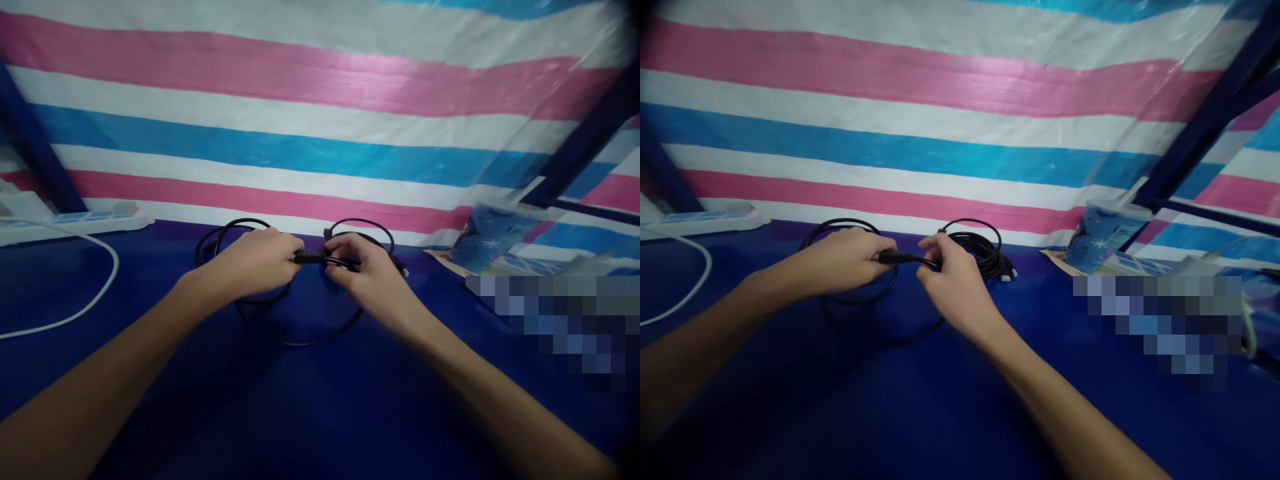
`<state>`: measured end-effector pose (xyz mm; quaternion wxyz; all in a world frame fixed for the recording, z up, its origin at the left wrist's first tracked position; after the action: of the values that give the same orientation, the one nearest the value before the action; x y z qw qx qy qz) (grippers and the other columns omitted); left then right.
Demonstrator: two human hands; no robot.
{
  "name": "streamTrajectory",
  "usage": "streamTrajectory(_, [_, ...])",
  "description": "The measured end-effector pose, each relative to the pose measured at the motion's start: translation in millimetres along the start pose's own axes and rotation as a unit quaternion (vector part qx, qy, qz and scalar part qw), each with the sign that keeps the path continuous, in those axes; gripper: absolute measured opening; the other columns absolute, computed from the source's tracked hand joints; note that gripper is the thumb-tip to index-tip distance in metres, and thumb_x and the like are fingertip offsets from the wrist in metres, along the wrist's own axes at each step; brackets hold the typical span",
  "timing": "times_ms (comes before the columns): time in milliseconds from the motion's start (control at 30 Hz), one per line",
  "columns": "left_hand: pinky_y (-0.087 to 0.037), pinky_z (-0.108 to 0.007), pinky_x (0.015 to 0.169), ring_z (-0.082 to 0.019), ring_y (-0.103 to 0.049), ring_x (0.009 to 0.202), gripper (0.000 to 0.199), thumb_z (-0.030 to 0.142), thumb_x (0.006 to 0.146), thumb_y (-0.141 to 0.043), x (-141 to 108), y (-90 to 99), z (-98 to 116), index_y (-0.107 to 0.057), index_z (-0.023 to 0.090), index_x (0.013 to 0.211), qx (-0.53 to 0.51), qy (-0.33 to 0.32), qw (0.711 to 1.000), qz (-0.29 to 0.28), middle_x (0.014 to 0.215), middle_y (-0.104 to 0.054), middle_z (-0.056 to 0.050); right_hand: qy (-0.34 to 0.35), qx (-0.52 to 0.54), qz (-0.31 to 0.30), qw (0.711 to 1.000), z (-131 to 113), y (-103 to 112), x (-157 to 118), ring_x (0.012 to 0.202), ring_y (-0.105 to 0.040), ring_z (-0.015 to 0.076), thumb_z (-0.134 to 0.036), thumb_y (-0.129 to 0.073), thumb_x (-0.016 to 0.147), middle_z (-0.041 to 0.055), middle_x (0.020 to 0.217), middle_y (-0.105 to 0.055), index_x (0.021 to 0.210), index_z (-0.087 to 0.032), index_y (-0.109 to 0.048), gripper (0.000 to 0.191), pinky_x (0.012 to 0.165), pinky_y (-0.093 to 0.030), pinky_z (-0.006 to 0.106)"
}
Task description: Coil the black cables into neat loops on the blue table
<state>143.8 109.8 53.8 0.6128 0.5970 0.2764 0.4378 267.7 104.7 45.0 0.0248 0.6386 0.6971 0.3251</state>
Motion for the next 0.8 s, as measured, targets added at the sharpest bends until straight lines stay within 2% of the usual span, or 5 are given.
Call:
streamTrajectory(167, [-0.033,-0.032,0.061,-0.024,-0.062,0.077,0.028,0.030,0.081,-0.041,1,3.7,-26,-0.068,0.026,0.088,-0.079,0.097,0.991,0.040,0.085,-0.070,-0.005,-0.146,0.204,-0.086,0.964,26,-27,-10,0.058,-0.054,0.0111,-0.022,-0.061,0.073,-0.0023,0.069,-0.056,0.082,-0.017,-0.062,0.011,0.060,-0.041,0.027])
streamTrajectory(400, [-0.047,-0.033,0.078,-0.020,-0.064,0.074,0.041,0.050,0.083,-0.049,4,2.2,-63,-0.066,0.015,0.096,-0.366,0.228,0.890,0.151,0.084,-0.070,-0.009,-0.155,0.323,-0.142,0.923,22,-53,-19,0.098,-0.058,0.0176,-0.043,-0.051,0.089,0.0073,0.101,-0.064,0.080,-0.018,-0.060,0.029,0.086,-0.044,0.034])
streamTrajectory(567, [-0.042,-0.029,0.095,-0.022,-0.058,0.113,0.043,0.051,0.073,-0.067,-1,3.0,-46,-0.067,0.027,0.109,-0.437,0.131,0.890,0.009,0.124,-0.063,-0.007,-0.152,0.363,-0.067,0.917,26,-37,-10,0.070,-0.060,0.0140,-0.044,-0.041,0.093,0.0023,0.076,-0.062,0.079,-0.020,-0.044,0.028,0.070,-0.048,0.031])
streamTrajectory(700, [-0.043,-0.037,0.095,-0.028,-0.059,0.112,0.072,0.085,0.066,-0.041,-26,-9.4,-31,-0.070,0.035,0.110,-0.550,0.084,0.807,-0.198,0.113,-0.069,-0.005,-0.079,0.210,-0.081,0.971,22,-27,-6,0.052,-0.050,0.0125,-0.037,-0.035,0.095,-0.0046,0.056,-0.051,0.087,-0.022,-0.044,0.020,0.057,-0.041,0.026])
streamTrajectory(800, [-0.042,-0.032,0.093,-0.027,-0.061,0.106,0.064,0.082,0.069,-0.044,-29,-19.3,-28,-0.075,0.034,0.097,-0.499,0.105,0.830,-0.228,0.105,-0.071,-0.005,-0.005,0.116,-0.098,0.988,12,-28,-8,0.053,-0.048,0.0120,-0.035,-0.036,0.095,-0.0044,0.057,-0.049,0.091,-0.022,-0.050,0.020,0.056,-0.037,0.025])
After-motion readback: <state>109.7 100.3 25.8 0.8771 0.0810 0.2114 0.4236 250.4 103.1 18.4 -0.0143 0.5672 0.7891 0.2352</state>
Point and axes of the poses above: each hand's wrist, its own x-axis towards the middle knuckle, its own y-axis out of the back of the hand, z = x × y, the point moved 9 cm from there along x, towards the middle knuckle
